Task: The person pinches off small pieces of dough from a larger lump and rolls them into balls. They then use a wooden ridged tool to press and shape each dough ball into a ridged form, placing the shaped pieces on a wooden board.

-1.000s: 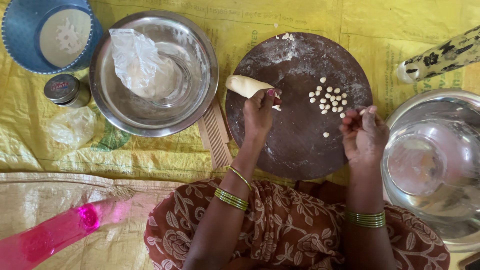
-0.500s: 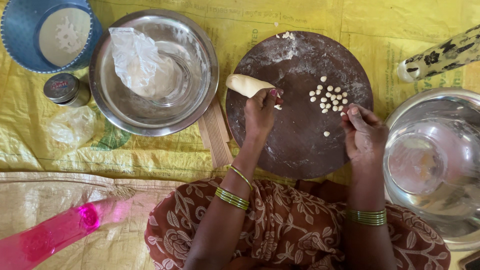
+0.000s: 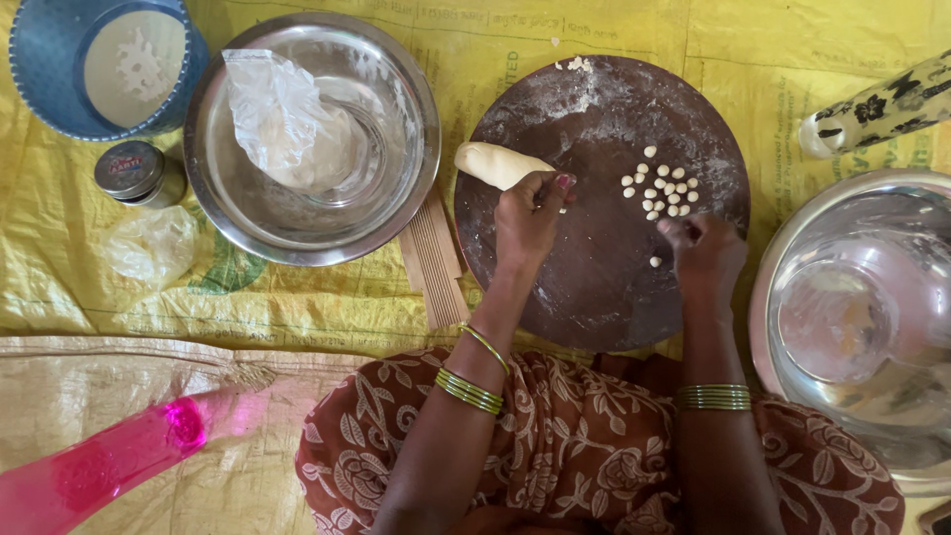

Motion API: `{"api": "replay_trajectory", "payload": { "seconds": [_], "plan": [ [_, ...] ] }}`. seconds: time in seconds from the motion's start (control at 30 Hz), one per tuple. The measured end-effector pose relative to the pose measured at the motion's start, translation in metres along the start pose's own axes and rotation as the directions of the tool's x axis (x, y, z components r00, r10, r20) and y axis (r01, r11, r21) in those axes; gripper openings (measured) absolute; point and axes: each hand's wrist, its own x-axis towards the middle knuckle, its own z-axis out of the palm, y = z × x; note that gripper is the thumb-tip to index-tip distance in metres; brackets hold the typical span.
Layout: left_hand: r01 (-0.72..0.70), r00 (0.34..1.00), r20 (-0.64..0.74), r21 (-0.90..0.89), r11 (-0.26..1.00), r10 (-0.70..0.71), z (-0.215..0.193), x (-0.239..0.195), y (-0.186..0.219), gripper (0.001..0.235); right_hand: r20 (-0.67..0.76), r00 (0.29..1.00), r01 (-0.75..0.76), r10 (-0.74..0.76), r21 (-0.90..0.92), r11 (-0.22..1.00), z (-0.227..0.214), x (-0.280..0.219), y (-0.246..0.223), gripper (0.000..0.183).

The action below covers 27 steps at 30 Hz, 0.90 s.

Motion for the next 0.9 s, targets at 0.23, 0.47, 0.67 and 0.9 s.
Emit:
{"api": "replay_trajectory", "payload": {
  "seconds": [0.23,0.47,0.67,0.9],
  "plan": [
    [-0.013,1.0,-0.022,0.022,1.0,0.014,-0.001,-0.002,0.002,0.03,0.189,0.972,-0.161,0.142,0.089,0.983,-0.021,0.002,0.019,0.017],
    [-0.034,0.998,-0.052,-0.044,0.998,0.031,0.001,-0.002,0.003,0.038,0.301,0.954,0.029,-0.002,-0.085,0.996,0.046,-0.017,0.01,0.007],
    [0.028,0.996,-0.084,-0.098,0.995,-0.036,-0.001,0.002,-0.004,0.041,0.059,0.997,0.06,-0.05,-0.183,0.981,0.024,-0.006,0.005,0.021],
    [-0.059,0.985,-0.161,0.002,0.998,0.059,-0.004,0.004,-0.005,0.04,0.368,0.91,-0.33,0.189,0.369,0.869,0.041,-0.01,-0.063,0.023]
  ]
}}
